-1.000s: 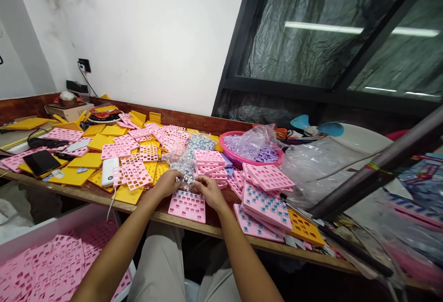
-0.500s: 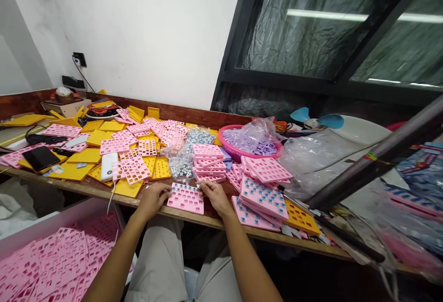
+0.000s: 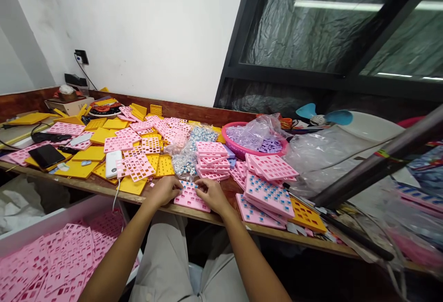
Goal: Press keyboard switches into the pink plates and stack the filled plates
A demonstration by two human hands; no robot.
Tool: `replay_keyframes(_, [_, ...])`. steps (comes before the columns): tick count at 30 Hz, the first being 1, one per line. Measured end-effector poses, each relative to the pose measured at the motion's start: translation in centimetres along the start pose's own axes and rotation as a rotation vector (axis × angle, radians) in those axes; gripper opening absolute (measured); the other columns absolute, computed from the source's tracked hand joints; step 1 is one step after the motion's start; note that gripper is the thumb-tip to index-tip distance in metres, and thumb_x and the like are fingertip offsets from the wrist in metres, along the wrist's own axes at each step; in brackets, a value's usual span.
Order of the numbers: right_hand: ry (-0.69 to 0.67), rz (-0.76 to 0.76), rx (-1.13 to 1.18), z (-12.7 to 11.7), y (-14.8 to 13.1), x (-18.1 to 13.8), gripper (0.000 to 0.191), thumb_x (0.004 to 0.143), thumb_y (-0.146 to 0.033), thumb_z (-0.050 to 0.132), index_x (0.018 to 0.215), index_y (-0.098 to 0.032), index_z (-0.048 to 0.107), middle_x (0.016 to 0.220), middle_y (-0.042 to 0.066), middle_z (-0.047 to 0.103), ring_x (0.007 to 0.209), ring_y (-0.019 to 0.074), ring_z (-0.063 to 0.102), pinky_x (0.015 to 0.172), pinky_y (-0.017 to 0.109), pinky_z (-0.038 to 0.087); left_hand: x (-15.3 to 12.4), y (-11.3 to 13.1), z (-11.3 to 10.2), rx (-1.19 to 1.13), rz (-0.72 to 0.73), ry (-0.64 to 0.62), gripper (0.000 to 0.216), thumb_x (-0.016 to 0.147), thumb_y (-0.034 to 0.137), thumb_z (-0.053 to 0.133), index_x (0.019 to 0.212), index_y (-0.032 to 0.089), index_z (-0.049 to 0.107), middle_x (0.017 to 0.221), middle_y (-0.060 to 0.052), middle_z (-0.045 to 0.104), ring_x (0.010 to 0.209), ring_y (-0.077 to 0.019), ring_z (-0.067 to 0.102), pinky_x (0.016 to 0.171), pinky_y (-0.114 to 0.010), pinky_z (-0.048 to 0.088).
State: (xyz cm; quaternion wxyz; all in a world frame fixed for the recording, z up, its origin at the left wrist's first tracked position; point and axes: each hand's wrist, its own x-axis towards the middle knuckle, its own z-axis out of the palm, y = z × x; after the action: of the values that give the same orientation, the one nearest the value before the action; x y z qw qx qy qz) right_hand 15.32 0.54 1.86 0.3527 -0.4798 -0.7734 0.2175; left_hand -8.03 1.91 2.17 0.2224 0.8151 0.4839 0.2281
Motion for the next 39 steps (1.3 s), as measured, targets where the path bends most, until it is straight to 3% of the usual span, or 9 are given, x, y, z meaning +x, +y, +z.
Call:
replay_keyframes(4, [-0.032,-0.046,-0.027,0.6,0.0,0.7,0.035,0.083,-0.016,0.064,0.119,-0.018,0.069,0.090,0.004,0.074,0.073,0.0165,0.063,0.070,0.027,0.048,0.2,0.8,0.1,0.101,-0.053,0.016,0.011,0.080,0.023,0.068,0.085,0.024,0.078,0.089,-0.004,0.075,0.083,-0.0197,0.066,0.073,-0.026,0.043])
replay_keyframes(8, [-0.054,-0.141,-0.055,1.0,0.0,1.1,0.018,0.090,-0.019,0.062,0.104,-0.020,0.073,0.099,0.006,0.074,0.088,0.0190,0.066,0.080,0.028,0.047,-0.4,1.1,0.9,0.130,-0.015,0.093,0.014,0.086,0.021,0.064,0.079,0.023,0.076,0.090,-0.005,0.072,0.086,-0.0193,0.063,0.074,-0.027,0.042])
replay_keyframes(13, [-0.036,-0.066,-0.237,2.2,0.1,1.3,0.009,0.086,-0.025,0.072,0.093,-0.018,0.070,0.092,0.006,0.072,0.082,0.0191,0.064,0.072,0.027,0.044,-1.3,0.5,2.4,0.059,-0.001,0.253,0.019,0.090,0.023,0.061,0.092,0.023,0.080,0.093,-0.007,0.066,0.095,-0.0219,0.060,0.082,-0.031,0.044])
replay_keyframes(20, [-0.086,-0.058,-0.296,2.2,0.3,1.5,0.018,0.086,-0.034,0.074,0.092,-0.018,0.070,0.087,0.006,0.069,0.077,0.0181,0.061,0.068,0.026,0.041,-1.9,-0.8,3.1,-0.123,0.025,0.261,0.021,0.092,0.029,0.061,0.102,0.024,0.078,0.091,-0.005,0.064,0.085,-0.0170,0.061,0.076,-0.027,0.047])
replay_keyframes(23, [-0.145,-0.127,-0.211,1.5,0.4,1.6,0.012,0.092,-0.025,0.065,0.097,-0.017,0.072,0.094,0.007,0.071,0.085,0.0180,0.063,0.076,0.026,0.044,-1.0,-1.0,2.6,-0.200,0.023,0.305,0.021,0.092,0.029,0.061,0.104,0.022,0.076,0.092,-0.004,0.067,0.083,-0.0160,0.062,0.076,-0.026,0.048])
replay_keyframes(27, [-0.129,-0.113,-0.231,1.4,0.4,1.6,0.015,0.096,-0.024,0.059,0.096,-0.017,0.073,0.095,0.007,0.071,0.087,0.0182,0.064,0.081,0.027,0.045,2.7,-0.7,1.0,-0.123,0.083,0.391,0.021,0.094,0.025,0.056,0.103,0.019,0.074,0.098,-0.006,0.069,0.088,-0.0169,0.063,0.085,-0.029,0.049])
replay_keyframes(33, [-0.127,-0.061,-0.478,1.8,-0.9,1.6,0.017,0.099,-0.030,0.056,0.101,-0.021,0.070,0.106,0.007,0.070,0.095,0.0189,0.064,0.080,0.027,0.045,8.7,-0.9,0.8,0.255,0.050,0.024,0.020,0.085,0.018,0.062,0.099,0.020,0.076,0.104,-0.010,0.070,0.098,-0.0225,0.065,0.087,-0.030,0.049])
replay_keyframes(36, [-0.194,-0.052,-0.551,1.3,-1.7,1.8,0.019,0.099,-0.031,0.053,0.100,-0.022,0.070,0.107,0.006,0.070,0.095,0.0185,0.064,0.079,0.026,0.045,9.4,-1.4,1.3,0.287,0.010,-0.004,0.016,0.082,0.016,0.064,0.090,0.019,0.077,0.099,-0.011,0.072,0.095,-0.0243,0.066,0.083,-0.031,0.049])
replay_keyframes(39, [-0.246,-0.039,-0.595,0.8,-2.1,2.1,0.019,0.099,-0.030,0.053,0.098,-0.022,0.070,0.107,0.005,0.069,0.093,0.0189,0.064,0.077,0.026,0.044,8.8,-1.4,1.4,0.289,-0.009,0.009,0.019,0.082,0.018,0.064,0.097,0.021,0.075,0.101,-0.010,0.073,0.096,-0.0245,0.066,0.083,-0.031,0.048])
